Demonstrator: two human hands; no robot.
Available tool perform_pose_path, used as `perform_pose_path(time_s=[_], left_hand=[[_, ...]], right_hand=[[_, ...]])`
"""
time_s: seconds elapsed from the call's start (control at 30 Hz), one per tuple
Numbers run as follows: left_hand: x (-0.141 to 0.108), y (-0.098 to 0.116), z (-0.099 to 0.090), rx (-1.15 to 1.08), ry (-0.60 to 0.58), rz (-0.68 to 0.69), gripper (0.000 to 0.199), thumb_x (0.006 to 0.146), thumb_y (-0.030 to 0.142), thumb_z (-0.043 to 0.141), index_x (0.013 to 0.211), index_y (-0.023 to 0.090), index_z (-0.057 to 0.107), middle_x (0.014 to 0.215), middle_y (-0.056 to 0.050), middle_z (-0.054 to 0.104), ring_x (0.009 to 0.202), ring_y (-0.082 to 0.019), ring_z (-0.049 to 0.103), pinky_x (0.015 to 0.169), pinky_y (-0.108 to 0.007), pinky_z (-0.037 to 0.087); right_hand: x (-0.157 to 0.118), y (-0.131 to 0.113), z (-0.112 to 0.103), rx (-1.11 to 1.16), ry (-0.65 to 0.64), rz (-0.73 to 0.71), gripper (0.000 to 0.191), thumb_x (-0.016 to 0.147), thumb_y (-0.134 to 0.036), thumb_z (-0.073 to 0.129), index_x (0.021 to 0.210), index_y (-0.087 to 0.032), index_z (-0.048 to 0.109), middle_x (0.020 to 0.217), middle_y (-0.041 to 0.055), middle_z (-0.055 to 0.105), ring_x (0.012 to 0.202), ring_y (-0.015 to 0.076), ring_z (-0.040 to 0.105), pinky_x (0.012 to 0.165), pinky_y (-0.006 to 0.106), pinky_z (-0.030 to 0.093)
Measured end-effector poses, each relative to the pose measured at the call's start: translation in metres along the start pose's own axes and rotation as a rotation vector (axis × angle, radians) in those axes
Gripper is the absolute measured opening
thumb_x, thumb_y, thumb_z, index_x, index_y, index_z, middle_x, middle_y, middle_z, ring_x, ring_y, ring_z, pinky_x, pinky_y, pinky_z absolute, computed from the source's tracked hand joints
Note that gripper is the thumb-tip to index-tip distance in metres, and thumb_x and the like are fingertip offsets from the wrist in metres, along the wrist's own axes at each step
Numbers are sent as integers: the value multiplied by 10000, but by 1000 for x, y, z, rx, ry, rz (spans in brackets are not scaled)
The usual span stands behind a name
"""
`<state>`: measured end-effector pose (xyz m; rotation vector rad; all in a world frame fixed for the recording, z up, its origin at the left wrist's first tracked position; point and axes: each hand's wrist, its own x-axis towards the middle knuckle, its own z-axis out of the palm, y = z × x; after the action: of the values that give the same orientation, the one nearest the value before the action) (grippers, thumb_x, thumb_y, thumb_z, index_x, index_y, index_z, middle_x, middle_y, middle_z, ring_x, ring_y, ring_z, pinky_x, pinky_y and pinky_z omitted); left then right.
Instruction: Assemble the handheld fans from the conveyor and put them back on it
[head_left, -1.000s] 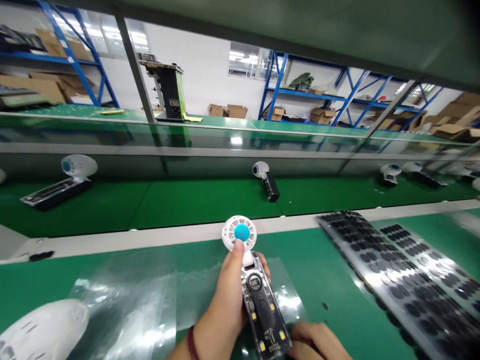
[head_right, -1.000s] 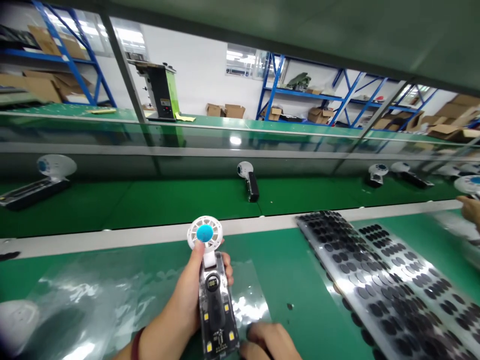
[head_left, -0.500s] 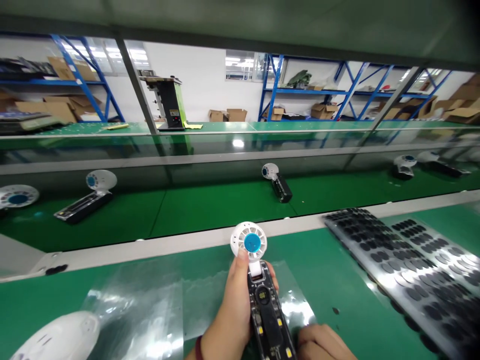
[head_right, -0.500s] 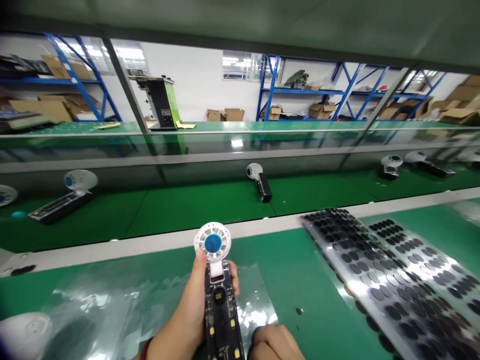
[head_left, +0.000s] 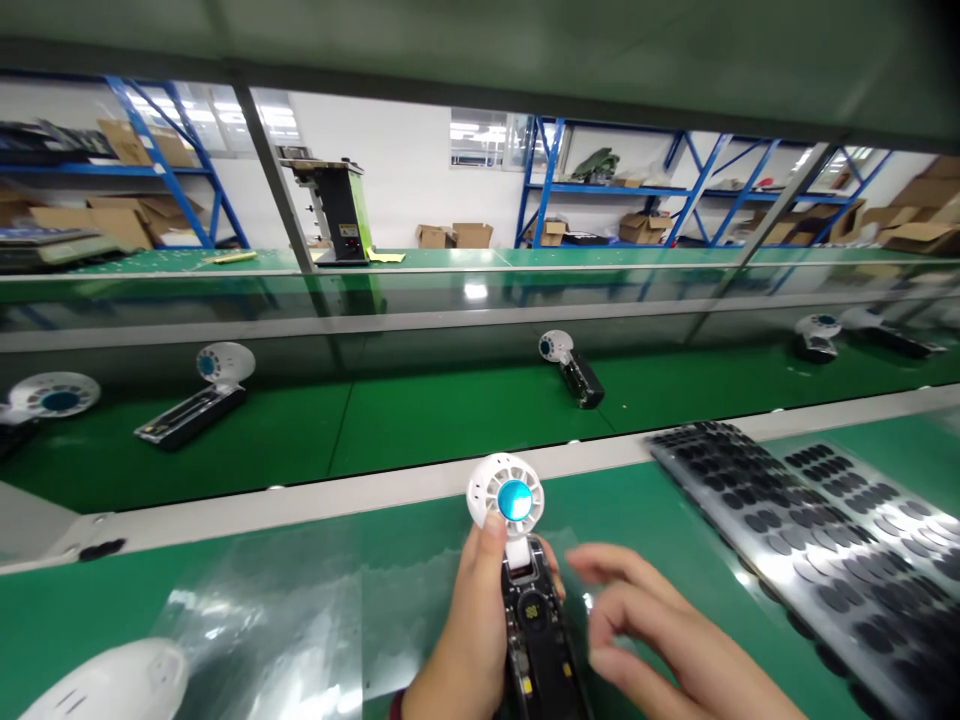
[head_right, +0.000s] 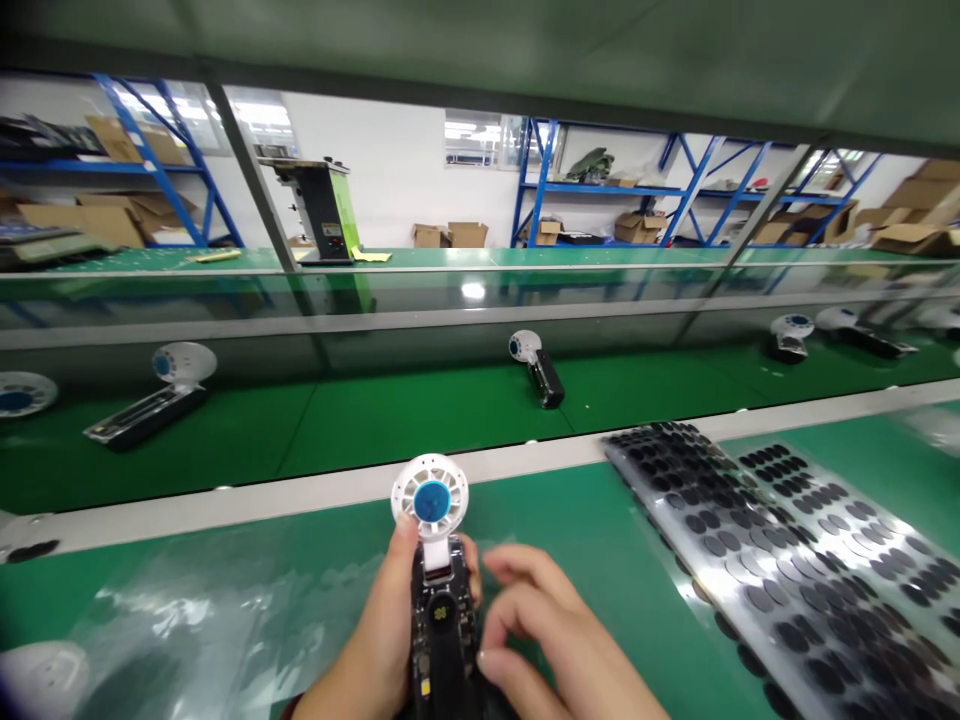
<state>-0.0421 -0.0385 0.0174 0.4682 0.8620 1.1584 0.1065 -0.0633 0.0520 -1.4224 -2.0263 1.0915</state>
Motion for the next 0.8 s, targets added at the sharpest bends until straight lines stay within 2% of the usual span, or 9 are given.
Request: perform_pose_path(time_s=[0.1, 0.17, 0.23, 0.5, 0.8], left_hand=[[0, 0, 0, 13, 52, 83, 455, 678, 569, 527, 795, 140, 625, 676, -59, 645, 628, -179, 581, 619, -283, 422], [0, -1, 1, 18, 78, 124, 433, 683, 529, 554, 889, 153, 620, 799, -66, 664, 771, -207, 590, 717, -293, 415], [1, -2, 2, 15, 87, 138, 433, 688, 516, 557, 924, 157, 613, 853, -68, 665, 825, -218, 582, 757, -306, 405], [2, -4, 2, -5, 89, 142, 468, 651, 512, 597, 926, 134, 626, 829, -81, 665, 813, -222, 586, 770, -329, 403], [2, -5, 2, -78, 113, 120, 478, 593, 506, 649, 887, 129, 640, 762, -75, 663, 791, -225, 594, 780, -336, 404]], right_hand=[[19, -20, 6, 37, 18, 79, 126, 770, -159, 453, 670, -227, 488, 1259, 20, 428, 1171, 174, 406, 935, 287, 368], [26, -27, 10, 37, -2, 92, 139, 763, -133, 451, 657, -222, 454, 1241, 16, 442, 1152, 173, 416, 935, 296, 367], [29, -32, 11, 7, -28, 109, 161, 748, -101, 456, 639, -218, 434, 1188, 11, 478, 1111, 172, 439, 921, 295, 375], [28, -35, 6, -57, -74, 108, 190, 734, -58, 456, 629, -213, 422, 1035, 11, 520, 985, 170, 469, 865, 288, 406], [30, -32, 9, -100, -75, 53, 187, 721, -41, 441, 645, -211, 427, 1032, 27, 525, 983, 181, 477, 850, 314, 415]])
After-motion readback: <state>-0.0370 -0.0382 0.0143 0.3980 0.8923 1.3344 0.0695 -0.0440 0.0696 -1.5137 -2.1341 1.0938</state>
